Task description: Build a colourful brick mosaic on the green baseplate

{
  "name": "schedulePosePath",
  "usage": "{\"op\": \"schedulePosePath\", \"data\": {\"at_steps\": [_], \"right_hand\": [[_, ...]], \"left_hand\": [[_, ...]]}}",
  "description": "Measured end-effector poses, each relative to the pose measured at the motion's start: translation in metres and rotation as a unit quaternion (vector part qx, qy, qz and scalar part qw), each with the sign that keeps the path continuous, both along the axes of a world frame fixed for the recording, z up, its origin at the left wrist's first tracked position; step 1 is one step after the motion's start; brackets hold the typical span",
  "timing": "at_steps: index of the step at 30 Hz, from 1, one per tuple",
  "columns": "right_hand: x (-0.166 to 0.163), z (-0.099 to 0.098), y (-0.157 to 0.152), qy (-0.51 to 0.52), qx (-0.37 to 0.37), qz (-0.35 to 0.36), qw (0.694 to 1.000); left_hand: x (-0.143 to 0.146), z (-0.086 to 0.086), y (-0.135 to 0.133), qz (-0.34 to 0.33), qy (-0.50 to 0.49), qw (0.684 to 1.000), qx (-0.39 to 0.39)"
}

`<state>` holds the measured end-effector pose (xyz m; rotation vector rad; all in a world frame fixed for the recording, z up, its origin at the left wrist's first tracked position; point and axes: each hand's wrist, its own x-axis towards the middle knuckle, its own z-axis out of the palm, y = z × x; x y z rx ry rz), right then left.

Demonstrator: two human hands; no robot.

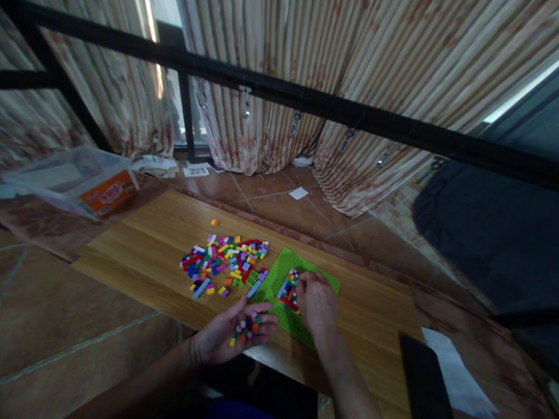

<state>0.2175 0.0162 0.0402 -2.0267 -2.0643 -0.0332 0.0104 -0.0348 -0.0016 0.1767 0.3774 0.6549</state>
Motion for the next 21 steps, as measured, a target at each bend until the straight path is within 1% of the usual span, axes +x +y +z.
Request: {"op": "schedulePosePath", "data": {"at_steps": [5, 8, 10, 14, 17, 21], "right_hand": [[0.000, -0.004, -0.001, 0.033, 0.027, 0.027, 0.999], [0.001, -0.006, -0.004, 0.073, 0.038, 0.041, 0.996], [0.003, -0.010, -0.004, 0.121, 0.045, 0.035, 0.991], [0.009, -0.022, -0.001, 0.209, 0.059, -0.002, 0.976], [0.012, -0.026, 0.001, 0.230, 0.069, -0.007, 0.971], [0.010, -0.026, -0.001, 0.246, 0.086, -0.008, 0.965]], "left_hand": [[0.000, -0.002, 0.000, 0.001, -0.017, 1.000, 0.008], [0.000, -0.003, 0.000, 0.001, -0.011, 1.000, 0.007], [0.000, -0.003, 0.000, 0.000, -0.007, 1.000, 0.005], [0.000, -0.002, -0.001, -0.003, -0.001, 1.000, 0.004], [0.000, -0.001, -0.001, -0.002, 0.000, 1.000, 0.005], [0.000, 0.000, 0.000, -0.001, -0.004, 1.000, 0.007]]}}
